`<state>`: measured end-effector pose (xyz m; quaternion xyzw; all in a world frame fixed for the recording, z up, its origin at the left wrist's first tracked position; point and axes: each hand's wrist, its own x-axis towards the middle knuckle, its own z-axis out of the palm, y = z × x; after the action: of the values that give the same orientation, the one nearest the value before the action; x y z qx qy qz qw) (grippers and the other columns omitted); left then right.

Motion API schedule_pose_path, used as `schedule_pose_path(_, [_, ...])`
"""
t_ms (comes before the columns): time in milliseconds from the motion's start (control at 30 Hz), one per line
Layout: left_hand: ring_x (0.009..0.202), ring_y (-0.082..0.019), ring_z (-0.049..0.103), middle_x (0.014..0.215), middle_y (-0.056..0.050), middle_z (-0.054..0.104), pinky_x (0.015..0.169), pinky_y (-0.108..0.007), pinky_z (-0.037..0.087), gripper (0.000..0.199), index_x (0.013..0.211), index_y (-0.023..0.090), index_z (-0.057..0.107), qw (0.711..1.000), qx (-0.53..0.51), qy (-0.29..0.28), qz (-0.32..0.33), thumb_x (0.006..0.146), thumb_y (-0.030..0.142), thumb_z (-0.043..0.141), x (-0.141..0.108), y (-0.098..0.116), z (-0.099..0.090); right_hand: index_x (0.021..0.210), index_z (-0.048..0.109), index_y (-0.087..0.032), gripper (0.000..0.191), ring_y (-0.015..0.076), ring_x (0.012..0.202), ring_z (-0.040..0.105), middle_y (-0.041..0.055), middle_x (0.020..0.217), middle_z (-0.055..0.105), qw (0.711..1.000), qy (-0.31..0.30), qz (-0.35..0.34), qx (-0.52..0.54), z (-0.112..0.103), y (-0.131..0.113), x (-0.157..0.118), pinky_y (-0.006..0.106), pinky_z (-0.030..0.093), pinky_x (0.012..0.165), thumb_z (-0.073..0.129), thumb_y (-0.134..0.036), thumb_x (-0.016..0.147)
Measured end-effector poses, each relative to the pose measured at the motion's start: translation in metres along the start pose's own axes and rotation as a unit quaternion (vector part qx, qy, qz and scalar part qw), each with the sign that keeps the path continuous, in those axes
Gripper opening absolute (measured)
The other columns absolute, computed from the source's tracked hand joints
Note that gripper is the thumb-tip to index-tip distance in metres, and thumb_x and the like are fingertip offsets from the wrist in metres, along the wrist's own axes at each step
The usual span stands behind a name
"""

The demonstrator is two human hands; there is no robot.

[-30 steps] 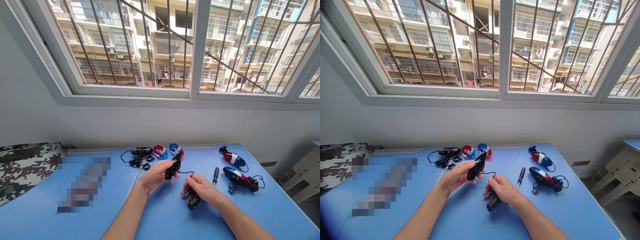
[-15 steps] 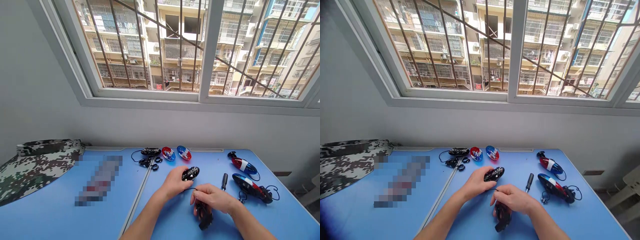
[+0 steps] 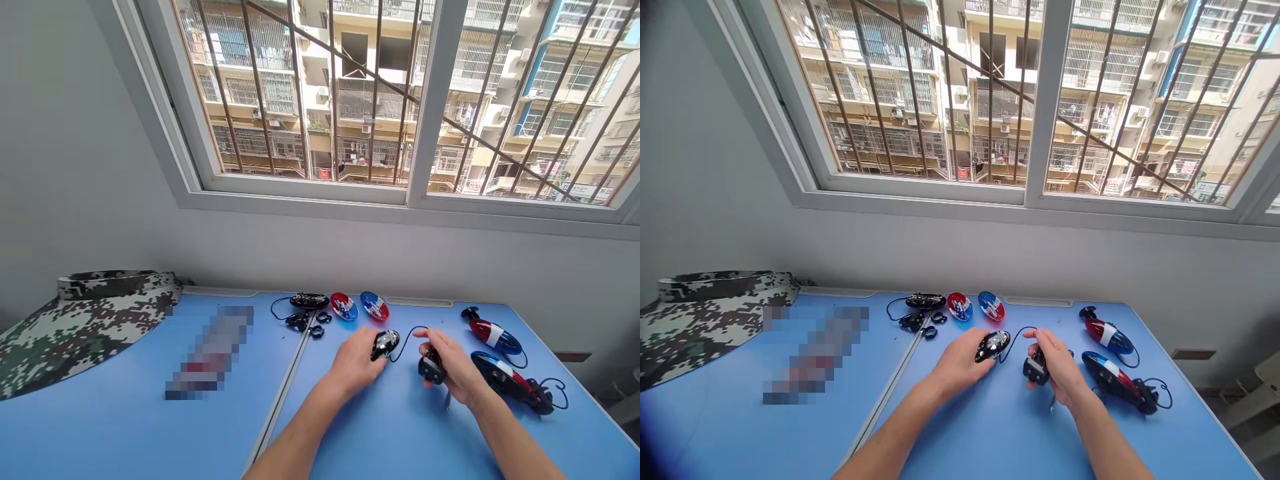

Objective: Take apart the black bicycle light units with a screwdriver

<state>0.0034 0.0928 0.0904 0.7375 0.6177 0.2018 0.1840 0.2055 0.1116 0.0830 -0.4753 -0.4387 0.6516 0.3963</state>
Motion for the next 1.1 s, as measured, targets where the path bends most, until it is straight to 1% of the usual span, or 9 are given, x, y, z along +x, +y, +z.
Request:
schedule_pose_path(200, [0.092,-0.028,0.060,0.097,-0.008,0.064,0.072,-0.032,0.042,0.021,0.096,0.020,0.062,1.000,0.014,-0.015,0.017,0.075,0.020,0.061,-0.002,0.001,-0.001,0.118,0.054,-0.025,0.053,0.0200,0.078,0.060,0.0080,0.103,0.060,0.999,-0.032,0.023,-0.003,0.003,0.004,-0.001,0.030,0.053,0.047,0.065,-0.056,0.077])
schedule_pose_path(300, [0.094,-0.029,0.060,0.098,-0.008,0.065,0.075,-0.032,0.043,0.023,0.097,0.020,0.062,1.000,0.015,-0.016,0.022,0.075,0.020,0.061,-0.001,0.000,-0.002,0.125,0.050,-0.023,0.062,0.0202,0.088,0.060,0.0111,0.118,0.058,0.999,-0.030,-0.016,-0.021,0.003,0.002,-0.003,0.029,0.054,0.058,0.070,-0.049,0.072])
schedule_pose_path(400, [0.096,-0.029,0.060,0.100,-0.009,0.065,0.077,-0.034,0.044,0.027,0.100,0.019,0.061,1.000,0.011,-0.013,0.024,0.073,0.016,0.060,0.001,-0.003,-0.001,0.128,0.048,-0.022,0.062,0.0205,0.090,0.059,0.0111,0.120,0.057,0.993,-0.001,-0.066,-0.098,0.000,-0.001,-0.001,0.028,0.051,0.058,0.065,-0.039,0.070])
schedule_pose_path(533, [0.105,-0.029,0.059,0.111,-0.010,0.064,0.086,-0.035,0.045,0.038,0.108,0.018,0.059,0.999,-0.008,-0.013,0.034,0.071,0.012,0.060,0.003,-0.008,0.002,0.120,0.054,-0.022,0.051,0.0198,0.090,0.059,0.0076,0.119,0.059,0.944,0.025,-0.163,-0.285,-0.005,0.001,0.006,0.033,0.051,0.072,0.052,-0.023,0.069])
schedule_pose_path(633, [0.112,-0.028,0.057,0.120,-0.009,0.062,0.092,-0.035,0.045,0.048,0.117,0.019,0.055,0.998,-0.026,-0.018,0.052,0.071,0.010,0.061,0.004,-0.012,0.007,0.122,0.054,-0.025,0.058,0.0191,0.097,0.059,0.0044,0.122,0.059,0.877,-0.032,-0.237,-0.416,-0.001,0.005,0.008,0.034,0.045,0.090,0.048,-0.012,0.066])
schedule_pose_path(767, [0.119,-0.029,0.053,0.128,-0.009,0.060,0.101,-0.039,0.042,0.057,0.126,0.021,0.051,0.996,-0.044,-0.024,0.077,0.071,0.011,0.062,0.006,-0.017,0.013,0.125,0.054,-0.026,0.060,0.0232,0.110,0.056,0.0055,0.123,0.059,0.810,-0.055,-0.240,-0.532,0.013,0.011,0.008,0.034,0.043,0.093,0.051,-0.010,0.068])
schedule_pose_path(867, [0.120,-0.029,0.053,0.130,-0.010,0.059,0.102,-0.041,0.043,0.065,0.133,0.021,0.047,0.994,-0.058,-0.026,0.084,0.070,0.011,0.062,0.007,-0.020,0.015,0.130,0.052,-0.025,0.058,0.0253,0.112,0.056,0.0075,0.124,0.061,0.799,-0.052,-0.214,-0.560,0.020,0.014,0.010,0.036,0.043,0.094,0.054,-0.015,0.073])
schedule_pose_path(967, [0.117,-0.028,0.056,0.129,-0.010,0.060,0.099,-0.038,0.045,0.070,0.137,0.021,0.045,0.993,-0.075,-0.032,0.082,0.069,0.012,0.062,0.006,-0.023,0.013,0.137,0.047,-0.022,0.059,0.0278,0.120,0.054,0.0096,0.133,0.058,0.810,-0.050,-0.190,-0.553,0.020,0.016,0.013,0.039,0.042,0.098,0.058,-0.023,0.078])
schedule_pose_path(1100, [0.120,-0.028,0.055,0.132,-0.009,0.059,0.101,-0.036,0.044,0.075,0.139,0.020,0.044,0.992,-0.093,-0.040,0.075,0.066,0.010,0.061,0.005,-0.025,0.008,0.133,0.052,-0.020,0.054,0.0285,0.119,0.055,0.0101,0.131,0.060,0.800,-0.061,-0.197,-0.563,0.020,0.016,0.013,0.039,0.042,0.098,0.061,-0.026,0.080])
